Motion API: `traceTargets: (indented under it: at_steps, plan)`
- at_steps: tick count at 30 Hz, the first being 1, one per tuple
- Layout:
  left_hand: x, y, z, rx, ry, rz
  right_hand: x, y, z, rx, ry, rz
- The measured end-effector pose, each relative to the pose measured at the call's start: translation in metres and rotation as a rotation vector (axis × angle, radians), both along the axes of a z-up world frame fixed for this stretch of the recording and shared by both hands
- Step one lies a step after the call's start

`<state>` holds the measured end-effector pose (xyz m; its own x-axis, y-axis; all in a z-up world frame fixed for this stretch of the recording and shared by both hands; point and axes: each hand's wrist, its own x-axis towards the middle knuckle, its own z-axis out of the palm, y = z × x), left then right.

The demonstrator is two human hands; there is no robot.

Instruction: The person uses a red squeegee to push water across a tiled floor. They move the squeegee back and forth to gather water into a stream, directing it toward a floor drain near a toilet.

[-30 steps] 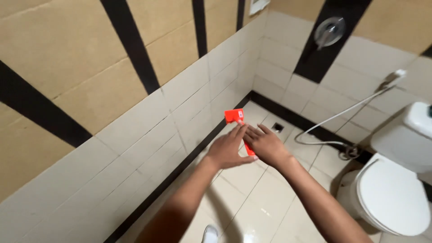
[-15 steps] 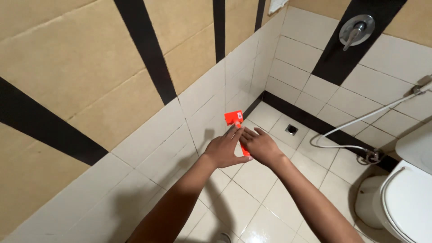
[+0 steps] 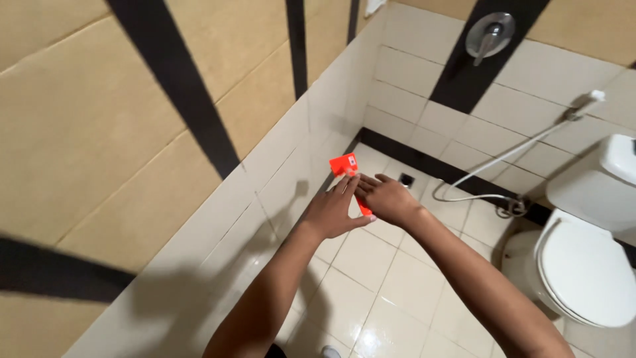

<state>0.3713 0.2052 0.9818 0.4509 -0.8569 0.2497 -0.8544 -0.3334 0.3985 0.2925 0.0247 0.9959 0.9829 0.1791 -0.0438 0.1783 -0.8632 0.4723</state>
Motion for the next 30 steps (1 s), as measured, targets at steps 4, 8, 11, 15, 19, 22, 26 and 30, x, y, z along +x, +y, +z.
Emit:
traceTargets:
  at_steps: [4, 8, 11, 15, 19, 22, 26, 30]
  plan:
    - [0.045, -0.032, -0.029, -0.036, 0.023, -0.075, 0.029, -0.022, -0.01, -0.03, 0.009, -0.047]
    - [0.075, -0.04, -0.047, -0.032, 0.063, -0.141, 0.056, -0.029, -0.047, 0.047, -0.021, -0.118]
    - [0.122, -0.058, -0.048, 0.006, 0.076, -0.171, 0.095, -0.034, -0.044, 0.069, -0.025, -0.207]
    - [0.161, -0.068, -0.089, 0.026, 0.092, -0.238, 0.121, -0.036, -0.094, 0.179, 0.023, -0.378]
    - [0.186, -0.088, -0.121, 0.025, 0.108, -0.28, 0.135, -0.047, -0.127, 0.203, 0.008, -0.388]
    - [0.184, -0.097, -0.136, 0.06, 0.146, -0.349, 0.126, -0.049, -0.157, 0.251, -0.004, -0.436]
    - [0.173, -0.125, -0.158, 0.19, 0.179, -0.434, 0.102, -0.068, -0.197, 0.361, 0.006, -0.53]
    - [0.152, -0.161, -0.219, 0.26, 0.163, -0.507, 0.068, -0.118, -0.314, 0.442, -0.149, -0.509]
